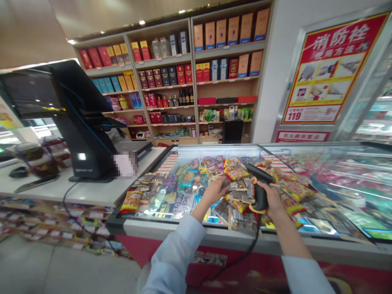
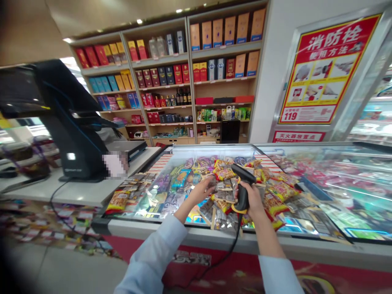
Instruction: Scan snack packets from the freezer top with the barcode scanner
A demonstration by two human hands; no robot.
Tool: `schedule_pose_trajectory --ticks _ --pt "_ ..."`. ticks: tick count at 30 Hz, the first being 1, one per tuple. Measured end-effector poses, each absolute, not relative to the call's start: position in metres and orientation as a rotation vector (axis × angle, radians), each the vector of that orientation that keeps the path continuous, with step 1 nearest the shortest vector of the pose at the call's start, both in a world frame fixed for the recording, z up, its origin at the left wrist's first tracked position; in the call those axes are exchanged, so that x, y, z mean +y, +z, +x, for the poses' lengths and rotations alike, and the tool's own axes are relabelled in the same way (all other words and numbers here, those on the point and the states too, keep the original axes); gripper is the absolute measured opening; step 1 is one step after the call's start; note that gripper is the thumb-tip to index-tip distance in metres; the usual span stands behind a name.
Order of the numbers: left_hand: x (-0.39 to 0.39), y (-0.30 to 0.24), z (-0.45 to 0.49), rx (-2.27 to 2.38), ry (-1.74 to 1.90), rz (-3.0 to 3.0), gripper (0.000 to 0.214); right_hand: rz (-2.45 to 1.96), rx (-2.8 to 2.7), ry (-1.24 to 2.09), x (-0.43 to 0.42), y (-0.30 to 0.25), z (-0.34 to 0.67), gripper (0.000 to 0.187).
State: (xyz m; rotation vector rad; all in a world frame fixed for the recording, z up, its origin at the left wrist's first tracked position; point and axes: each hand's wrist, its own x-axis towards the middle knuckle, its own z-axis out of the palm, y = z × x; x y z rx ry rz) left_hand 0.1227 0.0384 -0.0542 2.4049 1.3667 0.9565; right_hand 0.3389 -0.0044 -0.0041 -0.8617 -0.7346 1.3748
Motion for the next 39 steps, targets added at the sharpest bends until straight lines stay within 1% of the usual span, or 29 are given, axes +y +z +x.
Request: schedule_pose_trajectory --ticks 3,13,19,26,29,34,36,39 --pt "0.042 -0.060 0.123 1.375 0.893 2.417 0.053 -0.843 -0.732 1.395 -0.003 -0.007 0.339 0.024" --pt "0.048 -0.066 0.117 1.639 0.813 2.386 0.058 -0.871 -0.707 1.422 0.001 -0.010 0.340 0.016" --pt "0.046 -0.065 0.118 1.784 0.767 2.265 0.066 -0.926 -0.685 1.436 0.001 -0.008 0.339 0.013" --pt "0.043 -0.063 0.118 1.700 0.861 2.070 0.064 -0.943 -0.687 1.438 0.004 -0.008 0.339 0.013" --pt "0.044 -0.061 0.115 1.656 0.933 2.012 0.059 -0.937 -0.686 1.440 0.004 -0.008 0.339 0.014" --pt "0.046 -0.059 0.108 1.562 1.120 1.886 0.041 -0.879 -0.703 1.435 0.002 -0.007 0.339 0.017" --pt "0.047 -0.059 0.106 1.547 1.245 1.848 0.036 -0.860 -0.708 1.430 0.002 -0.007 0.340 0.018" --pt "0.048 -0.058 0.104 1.514 1.531 1.785 0.032 -0.859 -0.711 1.440 0.000 -0.006 0.341 0.019"
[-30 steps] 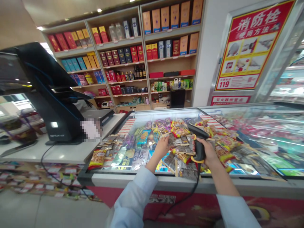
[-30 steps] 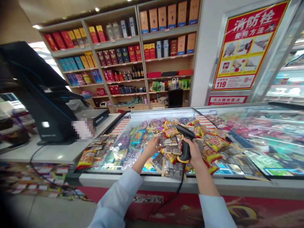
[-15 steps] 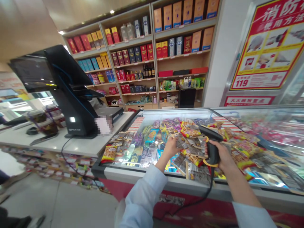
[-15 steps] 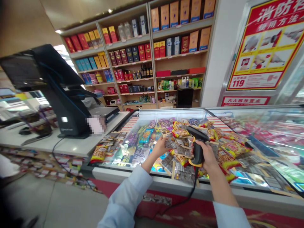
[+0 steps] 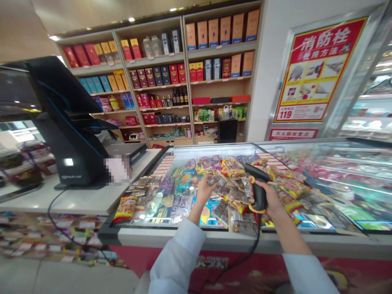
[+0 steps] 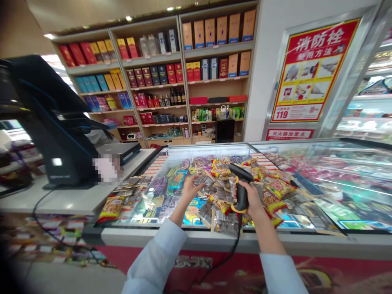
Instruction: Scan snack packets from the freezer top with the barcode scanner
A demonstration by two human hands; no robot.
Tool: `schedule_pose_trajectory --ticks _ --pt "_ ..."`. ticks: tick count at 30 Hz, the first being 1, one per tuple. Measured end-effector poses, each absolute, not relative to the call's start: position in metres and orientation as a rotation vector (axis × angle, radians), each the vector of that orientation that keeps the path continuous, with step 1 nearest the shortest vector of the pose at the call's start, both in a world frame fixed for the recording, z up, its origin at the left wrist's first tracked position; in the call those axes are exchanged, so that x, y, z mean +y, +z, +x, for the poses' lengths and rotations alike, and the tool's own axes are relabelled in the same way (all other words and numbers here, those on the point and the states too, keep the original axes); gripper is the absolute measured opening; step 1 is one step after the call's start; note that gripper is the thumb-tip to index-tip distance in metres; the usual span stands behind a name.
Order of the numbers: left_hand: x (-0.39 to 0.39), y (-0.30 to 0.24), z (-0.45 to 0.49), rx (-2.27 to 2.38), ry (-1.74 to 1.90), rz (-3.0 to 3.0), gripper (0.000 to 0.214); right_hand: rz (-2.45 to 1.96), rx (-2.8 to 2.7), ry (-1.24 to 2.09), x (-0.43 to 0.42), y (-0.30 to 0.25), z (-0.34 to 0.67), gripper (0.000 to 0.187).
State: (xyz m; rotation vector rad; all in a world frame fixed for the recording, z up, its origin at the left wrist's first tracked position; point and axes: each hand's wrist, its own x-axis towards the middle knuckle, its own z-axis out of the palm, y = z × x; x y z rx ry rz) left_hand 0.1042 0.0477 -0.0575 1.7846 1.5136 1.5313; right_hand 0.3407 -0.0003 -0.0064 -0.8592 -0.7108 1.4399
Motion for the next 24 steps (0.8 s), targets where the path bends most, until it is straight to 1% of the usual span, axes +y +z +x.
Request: schedule_pose_trajectory --ticks 3,6,10,13,16,21,24 --pt "0.046 -0.054 0.104 1.478 1.768 1.684 0.030 -0.857 -0.730 1.453 -0.002 -0.007 0.342 0.018" --pt "0.045 -0.048 0.105 1.442 1.889 1.555 0.034 -0.853 -0.755 1.451 -0.003 -0.005 0.342 0.019" --pt "0.045 -0.039 0.108 1.381 1.977 1.447 0.043 -0.830 -0.778 1.441 -0.004 0.003 0.340 0.022" --pt "0.046 -0.037 0.109 1.374 2.055 1.463 0.056 -0.800 -0.840 1.414 -0.008 0.008 0.335 0.025" --pt "0.045 -0.039 0.109 1.402 2.060 1.548 0.069 -0.827 -0.935 1.397 -0.015 0.007 0.326 0.026" --pt "0.043 -0.044 0.109 1.418 1.998 1.627 0.074 -0.925 -1.156 1.408 -0.022 -0.001 0.313 0.026" --pt "0.045 -0.045 0.108 1.431 1.957 1.622 0.081 -0.947 -1.211 1.379 -0.022 -0.003 0.310 0.026"
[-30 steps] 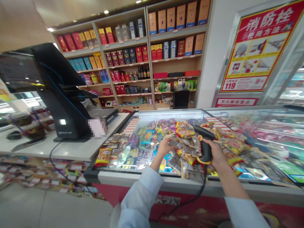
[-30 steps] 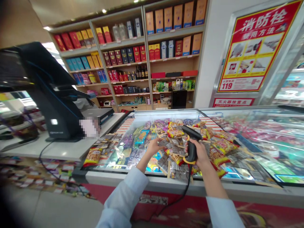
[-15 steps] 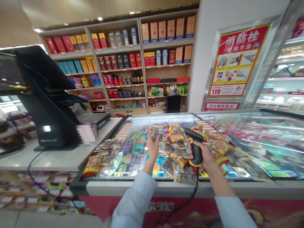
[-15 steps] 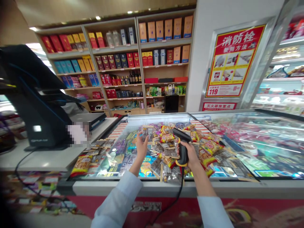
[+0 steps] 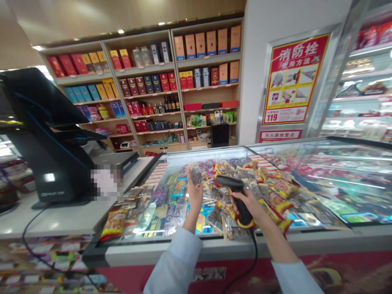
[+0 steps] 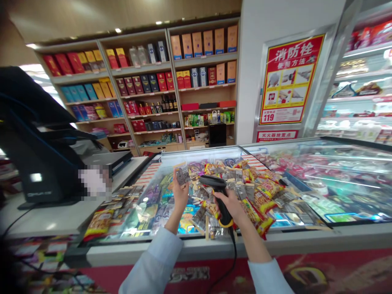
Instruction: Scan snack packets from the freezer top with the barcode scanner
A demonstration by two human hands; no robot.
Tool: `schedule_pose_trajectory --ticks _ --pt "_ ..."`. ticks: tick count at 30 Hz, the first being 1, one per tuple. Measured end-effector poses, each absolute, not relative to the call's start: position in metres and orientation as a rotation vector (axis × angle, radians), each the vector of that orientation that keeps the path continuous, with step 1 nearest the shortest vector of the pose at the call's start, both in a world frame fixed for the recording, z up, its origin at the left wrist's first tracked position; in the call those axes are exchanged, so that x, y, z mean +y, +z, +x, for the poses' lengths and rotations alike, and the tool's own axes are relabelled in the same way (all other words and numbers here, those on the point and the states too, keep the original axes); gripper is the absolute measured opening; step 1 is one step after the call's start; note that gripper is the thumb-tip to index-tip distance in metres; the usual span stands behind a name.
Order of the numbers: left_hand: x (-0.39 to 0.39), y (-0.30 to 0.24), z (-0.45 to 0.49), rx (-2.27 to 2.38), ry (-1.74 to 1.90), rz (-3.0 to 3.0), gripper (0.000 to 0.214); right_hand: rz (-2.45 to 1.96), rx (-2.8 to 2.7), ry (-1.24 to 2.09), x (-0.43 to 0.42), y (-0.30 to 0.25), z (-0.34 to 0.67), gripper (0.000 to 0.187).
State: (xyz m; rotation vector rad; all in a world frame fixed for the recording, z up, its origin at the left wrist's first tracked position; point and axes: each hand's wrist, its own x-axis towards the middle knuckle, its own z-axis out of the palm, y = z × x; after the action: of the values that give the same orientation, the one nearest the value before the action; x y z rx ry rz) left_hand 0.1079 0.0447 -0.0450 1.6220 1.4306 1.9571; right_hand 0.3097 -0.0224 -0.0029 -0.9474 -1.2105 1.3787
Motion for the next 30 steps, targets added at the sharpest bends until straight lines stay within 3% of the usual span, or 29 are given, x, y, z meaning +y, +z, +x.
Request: schedule_pose_trajectory --ticks 7,30 --pt "0.044 -0.044 0.107 1.483 1.961 1.636 0.093 -0.958 -1.250 1.381 -0.022 -0.002 0.311 0.025" --pt "0.045 -0.045 0.106 1.457 1.934 1.778 0.089 -0.969 -1.242 1.419 -0.027 0.001 0.313 0.021"
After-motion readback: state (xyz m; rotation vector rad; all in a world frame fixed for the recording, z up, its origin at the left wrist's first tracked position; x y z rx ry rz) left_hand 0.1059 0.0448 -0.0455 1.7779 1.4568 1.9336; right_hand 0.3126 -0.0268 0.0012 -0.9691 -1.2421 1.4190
